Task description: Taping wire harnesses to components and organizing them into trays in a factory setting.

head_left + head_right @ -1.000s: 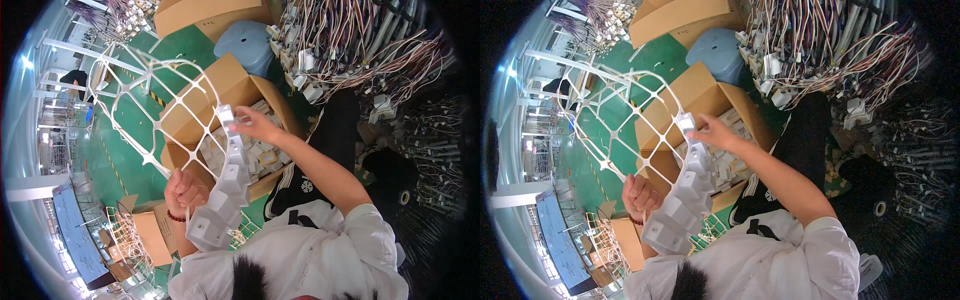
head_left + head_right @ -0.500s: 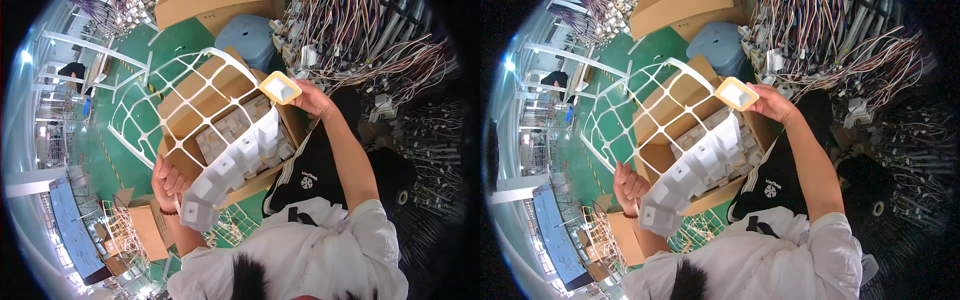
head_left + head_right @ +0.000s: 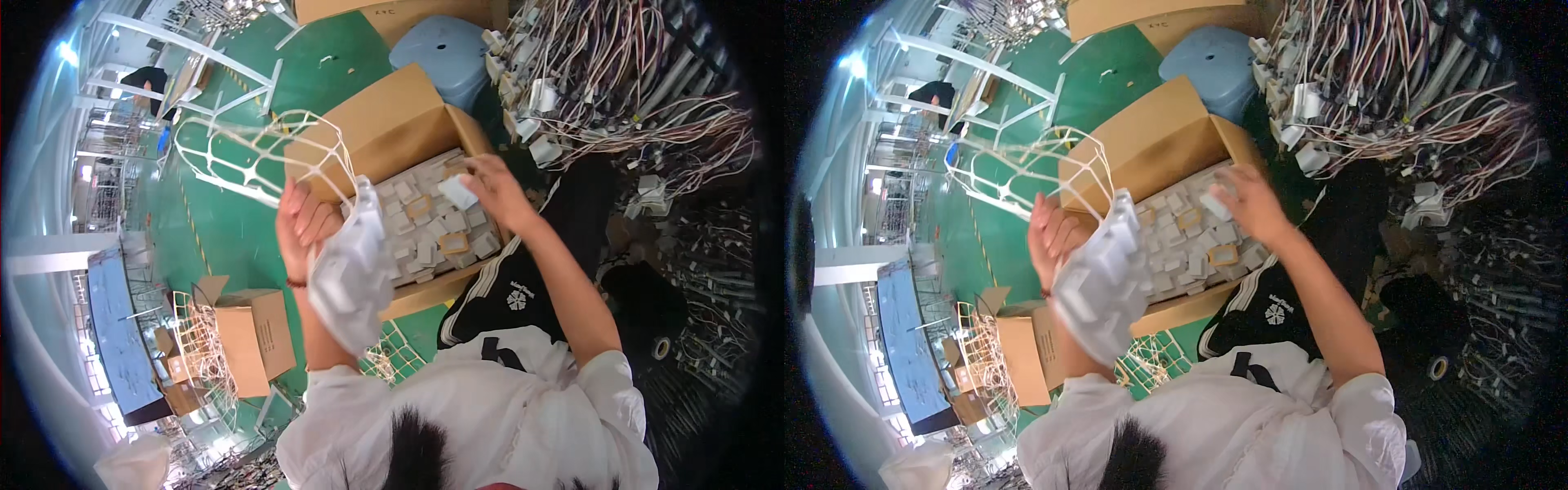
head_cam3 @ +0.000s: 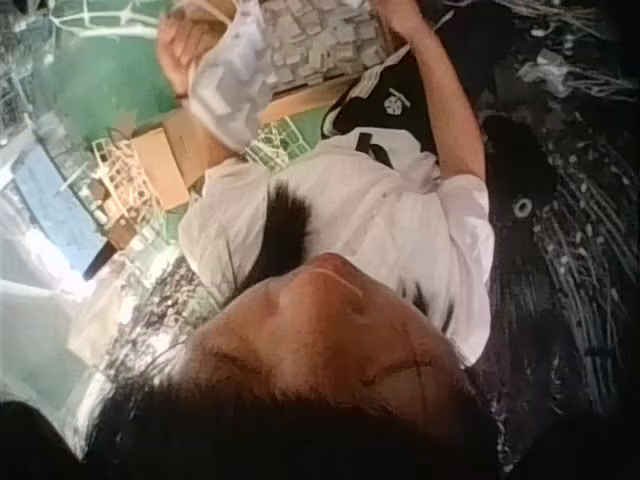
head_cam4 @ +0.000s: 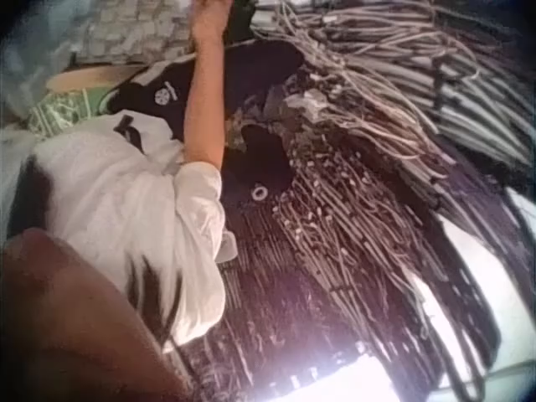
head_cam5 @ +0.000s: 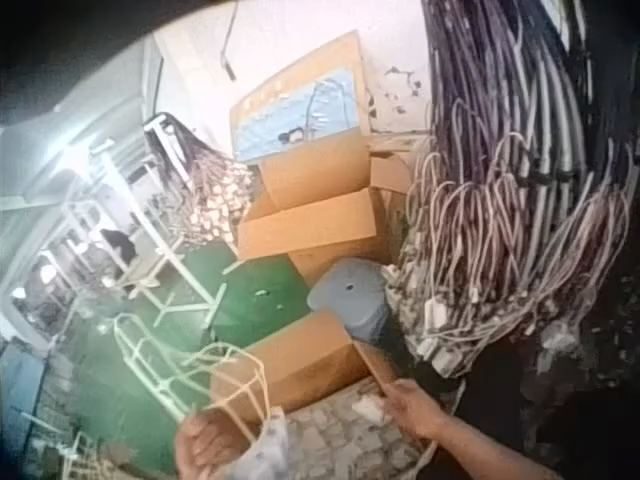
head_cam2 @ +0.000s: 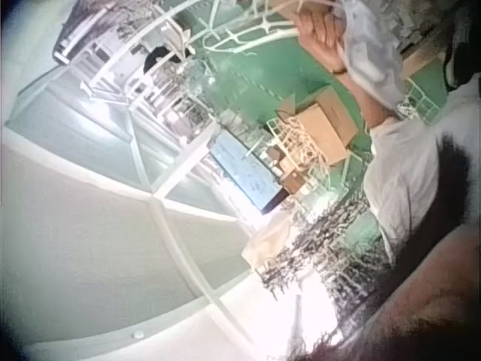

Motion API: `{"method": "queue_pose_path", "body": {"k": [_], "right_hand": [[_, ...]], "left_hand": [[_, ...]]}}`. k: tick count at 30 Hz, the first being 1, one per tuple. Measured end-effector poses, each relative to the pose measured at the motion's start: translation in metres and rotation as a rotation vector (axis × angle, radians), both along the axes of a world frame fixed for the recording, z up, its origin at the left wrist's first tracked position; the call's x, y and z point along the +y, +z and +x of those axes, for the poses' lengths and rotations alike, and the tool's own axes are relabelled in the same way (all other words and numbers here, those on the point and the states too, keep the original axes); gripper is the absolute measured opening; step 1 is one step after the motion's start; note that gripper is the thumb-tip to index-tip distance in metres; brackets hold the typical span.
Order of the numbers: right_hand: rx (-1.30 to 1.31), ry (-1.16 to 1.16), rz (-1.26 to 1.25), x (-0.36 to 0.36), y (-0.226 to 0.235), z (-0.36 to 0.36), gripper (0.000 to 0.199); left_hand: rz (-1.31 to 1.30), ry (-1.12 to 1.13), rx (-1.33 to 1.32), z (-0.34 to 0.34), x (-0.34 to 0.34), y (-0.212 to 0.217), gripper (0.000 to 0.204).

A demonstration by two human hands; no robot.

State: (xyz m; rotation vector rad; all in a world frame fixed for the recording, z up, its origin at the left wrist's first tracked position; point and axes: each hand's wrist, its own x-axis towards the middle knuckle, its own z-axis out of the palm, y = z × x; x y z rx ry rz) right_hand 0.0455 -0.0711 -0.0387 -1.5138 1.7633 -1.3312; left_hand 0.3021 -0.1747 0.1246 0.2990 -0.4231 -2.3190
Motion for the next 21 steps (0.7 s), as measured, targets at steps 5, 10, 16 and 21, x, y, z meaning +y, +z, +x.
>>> {"method": "queue_pose_path", "body": {"k": [5, 10, 16, 21], "right_hand": [[-0.577, 0.27, 0.075, 0.025, 0.086, 0.083, 0.049], [-0.646, 0.314, 0.0, 0.023, 0.069, 0.086, 0.053], [-0.387, 0.222, 0.039, 0.028, 0.077, 0.078, 0.049], [-1.21, -0.141, -0.054, 0.042, 0.058, 0.054, 0.039]], "left_hand": [[-0.079, -0.003, -0.044, -0.017, -0.018, -0.042, 0.042], [-0.002, -0.101, 0.104, -0.045, -0.013, -0.051, 0.043], [0.037, -0.008, 0.21, -0.054, -0.015, -0.058, 0.035], [-0.225, 0.565, -0.108, 0.125, -0.091, -0.133, 0.025]]}}
